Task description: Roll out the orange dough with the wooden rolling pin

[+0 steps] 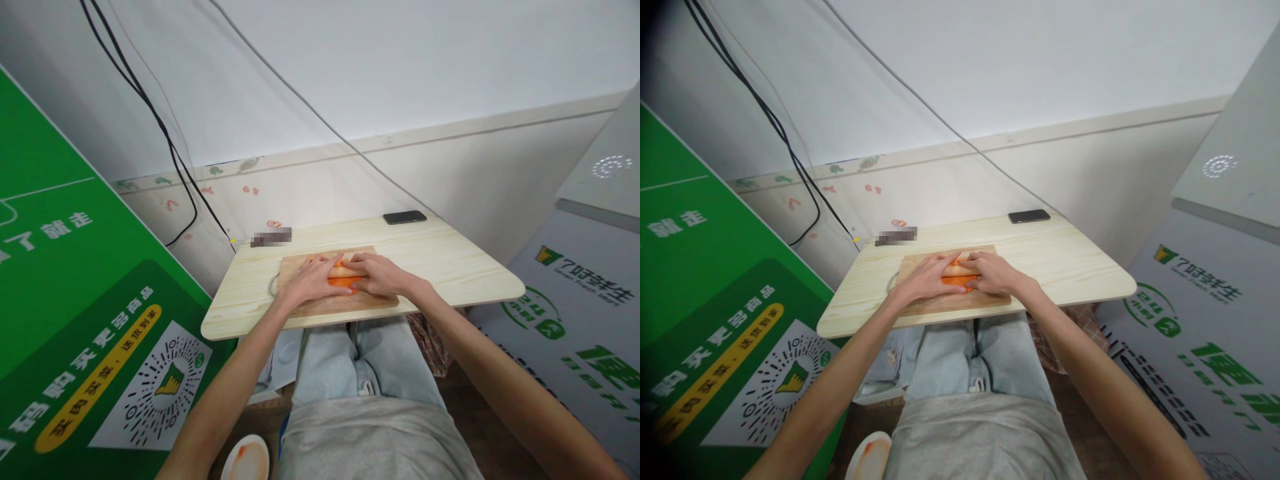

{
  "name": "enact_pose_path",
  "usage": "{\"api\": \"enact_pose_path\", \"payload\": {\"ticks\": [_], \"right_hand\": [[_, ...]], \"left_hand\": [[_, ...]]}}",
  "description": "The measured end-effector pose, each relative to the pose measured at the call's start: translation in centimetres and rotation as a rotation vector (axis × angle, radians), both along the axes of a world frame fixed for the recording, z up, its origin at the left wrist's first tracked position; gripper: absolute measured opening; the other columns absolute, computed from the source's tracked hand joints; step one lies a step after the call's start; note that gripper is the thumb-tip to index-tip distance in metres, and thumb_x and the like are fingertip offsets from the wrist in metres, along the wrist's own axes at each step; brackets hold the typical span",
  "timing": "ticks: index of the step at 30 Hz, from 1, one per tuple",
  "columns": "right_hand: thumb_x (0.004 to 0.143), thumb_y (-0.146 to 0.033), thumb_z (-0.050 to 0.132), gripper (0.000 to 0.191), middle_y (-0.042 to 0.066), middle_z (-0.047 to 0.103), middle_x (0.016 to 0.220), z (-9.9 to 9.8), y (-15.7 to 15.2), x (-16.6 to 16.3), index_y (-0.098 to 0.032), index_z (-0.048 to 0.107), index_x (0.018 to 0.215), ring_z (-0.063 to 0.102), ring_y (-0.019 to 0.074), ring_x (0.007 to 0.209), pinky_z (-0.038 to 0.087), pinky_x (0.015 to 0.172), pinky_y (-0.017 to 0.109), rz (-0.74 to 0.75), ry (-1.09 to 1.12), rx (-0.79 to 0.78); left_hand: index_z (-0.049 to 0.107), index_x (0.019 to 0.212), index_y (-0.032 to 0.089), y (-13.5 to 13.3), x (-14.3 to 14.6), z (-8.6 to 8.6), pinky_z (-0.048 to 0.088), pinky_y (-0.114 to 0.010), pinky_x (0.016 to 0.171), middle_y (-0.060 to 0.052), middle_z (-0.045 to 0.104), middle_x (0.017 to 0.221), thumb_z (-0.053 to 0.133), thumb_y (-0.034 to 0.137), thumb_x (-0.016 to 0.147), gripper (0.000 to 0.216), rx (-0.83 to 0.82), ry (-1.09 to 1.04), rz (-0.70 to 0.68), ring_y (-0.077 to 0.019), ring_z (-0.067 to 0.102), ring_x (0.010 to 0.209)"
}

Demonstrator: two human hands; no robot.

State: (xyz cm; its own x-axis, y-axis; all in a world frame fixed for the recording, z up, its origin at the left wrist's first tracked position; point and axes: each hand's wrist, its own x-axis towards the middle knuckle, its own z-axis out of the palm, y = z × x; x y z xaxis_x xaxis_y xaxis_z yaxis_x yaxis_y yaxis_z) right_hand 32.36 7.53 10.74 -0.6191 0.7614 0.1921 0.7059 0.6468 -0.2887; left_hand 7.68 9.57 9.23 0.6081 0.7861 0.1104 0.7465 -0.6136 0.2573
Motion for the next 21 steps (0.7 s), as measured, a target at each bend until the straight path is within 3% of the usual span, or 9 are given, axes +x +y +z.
{"api": "enact_pose_path", "payload": {"ticks": [3,8,14,21], "right_hand": [[0.090,-0.023,0.072,0.061,0.012,0.074,0.138,0.17,0.31,0.49,-0.024,0.068,0.152,0.070,0.0323,0.121,0.051,0.106,0.043,0.045,0.017,-0.023],[0.088,-0.032,0.079,0.060,0.014,0.073,0.139,0.25,0.64,0.71,-0.024,0.071,0.148,0.071,0.0335,0.121,0.052,0.107,0.044,0.091,0.039,-0.048],[0.092,-0.035,0.078,0.058,0.016,0.072,0.141,0.33,0.35,0.62,-0.021,0.069,0.148,0.069,0.0344,0.126,0.051,0.108,0.045,0.089,0.001,-0.015],[0.091,-0.044,0.081,0.065,0.016,0.072,0.142,0.13,0.58,0.84,-0.022,0.068,0.151,0.070,0.0350,0.124,0.053,0.105,0.045,0.081,-0.003,-0.022]], "left_hand": [[0.036,0.172,0.029,0.09,-0.15,-0.08,0.040,-0.051,0.123,-0.013,0.059,0.162,0.068,0.086,0.086,0.108,-0.005,-0.003,-0.010,-0.0381,0.054,0.149],[0.036,0.171,0.028,-0.11,0.06,-0.19,0.037,-0.051,0.126,-0.013,0.056,0.165,0.070,0.087,0.084,0.111,0.011,0.018,-0.024,-0.0375,0.050,0.152],[0.041,0.169,0.026,-0.24,0.01,-0.13,0.038,-0.050,0.126,-0.014,0.060,0.160,0.068,0.081,0.090,0.100,0.025,0.008,-0.027,-0.0354,0.052,0.150],[0.041,0.169,0.027,0.03,-0.49,-0.33,0.035,-0.049,0.129,-0.013,0.060,0.161,0.072,0.086,0.083,0.109,0.020,-0.008,-0.052,-0.0341,0.051,0.151]]}}
